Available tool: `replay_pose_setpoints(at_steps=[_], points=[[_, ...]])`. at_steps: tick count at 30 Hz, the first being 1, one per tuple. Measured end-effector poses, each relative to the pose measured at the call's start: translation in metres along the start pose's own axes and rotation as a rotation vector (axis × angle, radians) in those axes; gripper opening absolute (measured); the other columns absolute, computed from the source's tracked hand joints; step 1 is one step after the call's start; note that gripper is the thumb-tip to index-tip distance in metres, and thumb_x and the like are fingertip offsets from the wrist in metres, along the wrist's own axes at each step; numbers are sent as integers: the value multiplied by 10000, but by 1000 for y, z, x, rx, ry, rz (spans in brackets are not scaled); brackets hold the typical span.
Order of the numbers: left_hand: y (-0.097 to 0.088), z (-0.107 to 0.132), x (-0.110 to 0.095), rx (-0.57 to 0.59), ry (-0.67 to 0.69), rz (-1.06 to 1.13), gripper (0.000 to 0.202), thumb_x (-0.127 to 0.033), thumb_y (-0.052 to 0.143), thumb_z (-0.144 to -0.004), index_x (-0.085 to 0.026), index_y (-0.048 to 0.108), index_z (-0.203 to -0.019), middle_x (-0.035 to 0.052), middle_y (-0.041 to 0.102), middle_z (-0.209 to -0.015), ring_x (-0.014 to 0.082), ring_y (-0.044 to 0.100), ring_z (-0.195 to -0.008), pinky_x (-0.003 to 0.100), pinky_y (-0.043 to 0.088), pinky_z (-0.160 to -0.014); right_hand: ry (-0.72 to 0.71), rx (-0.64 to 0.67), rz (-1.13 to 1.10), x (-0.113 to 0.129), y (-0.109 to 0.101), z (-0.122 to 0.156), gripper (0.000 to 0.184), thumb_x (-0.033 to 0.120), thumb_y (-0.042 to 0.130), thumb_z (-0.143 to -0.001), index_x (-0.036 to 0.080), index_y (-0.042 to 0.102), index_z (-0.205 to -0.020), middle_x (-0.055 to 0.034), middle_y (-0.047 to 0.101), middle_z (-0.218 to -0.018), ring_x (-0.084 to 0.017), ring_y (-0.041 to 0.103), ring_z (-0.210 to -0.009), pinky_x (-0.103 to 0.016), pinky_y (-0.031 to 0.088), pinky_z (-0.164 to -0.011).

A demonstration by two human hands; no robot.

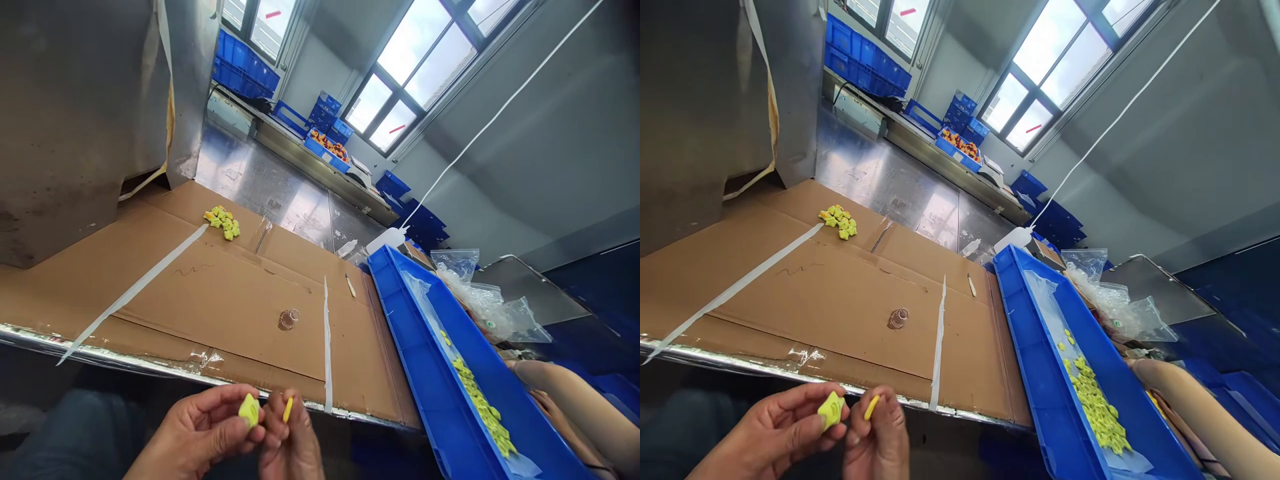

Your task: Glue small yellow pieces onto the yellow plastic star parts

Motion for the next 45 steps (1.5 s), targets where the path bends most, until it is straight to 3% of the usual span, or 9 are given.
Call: replay_pose_setpoints(at_steps=[3, 7, 11, 15, 19, 24, 31, 38, 45], points=[[-15, -14, -7, -99, 89, -52, 230, -237, 808, -602, -170, 766, -818, 60, 766, -858, 159, 674, -667, 186, 529, -551, -308, -113, 678, 49, 16, -20, 219, 376, 747, -703, 190, 693, -804, 11, 649, -667, -84, 571, -545, -202, 493, -557], [-21, -25, -15, -98, 87, -35, 226, -241, 779, -648, -161, 760, -858, 65, 770, -815, 165, 681, -720, 209, 554, -681, -482, -62, 1022, 95, 30, -61, 119, 292, 721, -722, 185, 719, -774, 9, 661, -649, -137, 596, -612, -259, 474, -636], [-24, -27, -16, -90, 51, -11, 236, -222, 766, -670, -161, 752, -897, 65, 767, -833, 157, 672, -743, 215, 551, -719, -609, 19, 1336, 109, 39, -91, 38, 260, 716, -702, 233, 741, -696, -5, 675, -691, -186, 603, -670, -290, 438, -655], [-27, -27, -15, -86, 58, 4, 229, -217, 745, -698, -156, 745, -919, 55, 760, -784, 150, 668, -721, 210, 552, -696, -672, 80, 1528, 109, 43, -101, 69, 240, 677, -732, 253, 742, -712, -12, 676, -704, -197, 611, -678, -303, 431, -676], [-27, -25, -16, -74, 57, 56, 189, -182, 731, -714, -155, 747, -901, 37, 753, -747, 136, 667, -680, 202, 556, -665, -693, 116, 1642, 106, 42, -103, 103, 237, 644, -759, 225, 745, -744, -27, 663, -687, -200, 615, -662, -301, 428, -656], [-27, -23, -18, -64, 29, 105, 145, -125, 688, -751, -132, 747, -883, 60, 756, -848, 130, 675, -712, 195, 562, -696, -701, 139, 1706, 105, 43, -102, 129, 239, 619, -779, 206, 743, -766, -36, 671, -705, -199, 618, -664, -300, 427, -656], [-34, -27, -15, -106, 42, 159, 206, -79, 637, -784, -116, 718, -970, 120, 762, -884, 140, 696, -687, 207, 573, -678, -695, 120, 1668, 107, 46, -99, 132, 271, 626, -778, 209, 740, -756, -21, 669, -676, -183, 611, -627, -282, 425, -605], [-28, -24, -18, -127, 35, 187, 234, -47, 597, -802, -99, 715, -997, 128, 733, -1008, 119, 671, -674, 184, 565, -638, -648, 99, 1617, 110, 41, -97, 120, 282, 640, -779, 216, 739, -768, -11, 660, -668, -173, 613, -614, -274, 426, -585], [-32, -25, -13, -213, 49, 176, 199, -13, 593, -788, -110, 728, -898, 144, 764, -839, 142, 695, -602, 211, 586, -596, -639, 87, 1620, 110, 37, -102, 102, 272, 645, -778, 215, 728, -756, -13, 675, -694, -174, 628, -630, -267, 450, -590]])
Point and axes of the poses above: each hand's wrist, its own z-axis away from the middle knuckle, its own y-axis out of the palm, x = y × z, the point moved 2 cm from there along -z, towards the middle knuckle
